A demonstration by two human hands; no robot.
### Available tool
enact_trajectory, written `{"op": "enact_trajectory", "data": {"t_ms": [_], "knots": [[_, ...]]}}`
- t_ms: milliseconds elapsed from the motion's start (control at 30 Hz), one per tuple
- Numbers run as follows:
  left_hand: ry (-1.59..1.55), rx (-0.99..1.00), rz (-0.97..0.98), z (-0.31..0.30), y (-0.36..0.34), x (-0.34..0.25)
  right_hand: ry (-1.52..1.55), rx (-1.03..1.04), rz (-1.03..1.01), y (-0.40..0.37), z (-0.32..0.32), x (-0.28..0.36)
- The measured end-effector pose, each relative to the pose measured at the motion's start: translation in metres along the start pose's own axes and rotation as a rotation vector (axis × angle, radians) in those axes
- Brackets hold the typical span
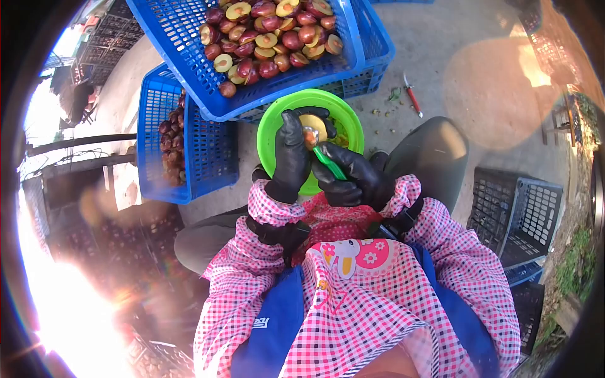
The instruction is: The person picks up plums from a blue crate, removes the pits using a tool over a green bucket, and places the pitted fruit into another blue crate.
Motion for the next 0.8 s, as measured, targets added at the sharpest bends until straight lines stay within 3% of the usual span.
{"op": "enact_trajectory", "data": {"t_ms": [33, 67, 100, 167, 200, 300, 367, 400, 467, 500, 567, 600, 667, 700, 733, 800], "knots": [[-0.122, 0.016, -0.062, 0.011, -0.003, -0.007, 0.170, 0.143, 0.007, 0.000, 0.002, -0.001], [-0.244, 0.031, -0.123, 0.016, -0.006, -0.011, 0.169, 0.141, 0.006, -0.003, 0.003, -0.002], [-0.247, 0.030, -0.117, 0.015, -0.005, -0.011, 0.009, 0.090, -0.043, -0.006, 0.007, 0.001], [-0.317, -0.144, -0.379, 0.006, -0.008, -0.002, -0.153, 0.050, -0.084, -0.005, 0.011, 0.001], [-0.274, -0.190, -0.336, 0.004, -0.008, -0.006, -0.254, 0.009, -0.160, -0.004, 0.011, 0.001], [0.359, -0.218, 0.328, -0.056, -0.006, -0.034, -0.326, -0.059, -0.278, 0.002, -0.003, -0.003], [1.176, -0.745, 0.869, -0.151, 0.027, -0.055, -0.402, -0.258, -0.413, 0.004, -0.009, 0.002], [1.359, -0.915, 0.654, -0.179, 0.028, -0.101, -0.403, -0.256, -0.421, 0.005, -0.009, 0.004], [1.556, -0.902, 0.365, -0.189, 0.011, -0.152, -0.455, -0.281, -0.396, 0.004, -0.008, 0.003], [1.555, -0.900, 0.377, -0.208, 0.020, -0.155, -0.455, -0.280, -0.406, 0.004, -0.008, 0.006], [2.328, -1.139, 0.821, -0.239, 0.035, -0.151, -0.454, -0.338, -0.326, 0.004, -0.006, 0.006], [2.325, -1.137, 0.825, -0.209, 0.045, -0.152, -0.453, -0.341, -0.329, 0.006, -0.006, 0.006], [1.196, -0.523, 0.732, -0.118, 0.086, -0.146, -0.539, -0.379, -0.311, 0.011, -0.006, 0.006], [1.476, -0.546, 0.992, -0.122, 0.131, -0.115, -0.545, -0.382, -0.313, 0.012, -0.005, 0.007], [1.469, -0.431, 0.811, -0.085, 0.150, -0.106, -0.545, -0.402, -0.322, 0.012, -0.004, 0.008], [1.630, -0.277, 0.670, -0.054, 0.202, -0.081, -0.546, -0.433, -0.332, 0.010, -0.003, 0.010]]}}
Point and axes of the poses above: each hand's wrist, its own y-axis towards the middle knuckle, its own z-axis out of the palm, x = y × z, the point moved 2 cm from there along y, towards the middle knuckle, and after that the axes turned 9 degrees about -x, right-handed, at the moved point
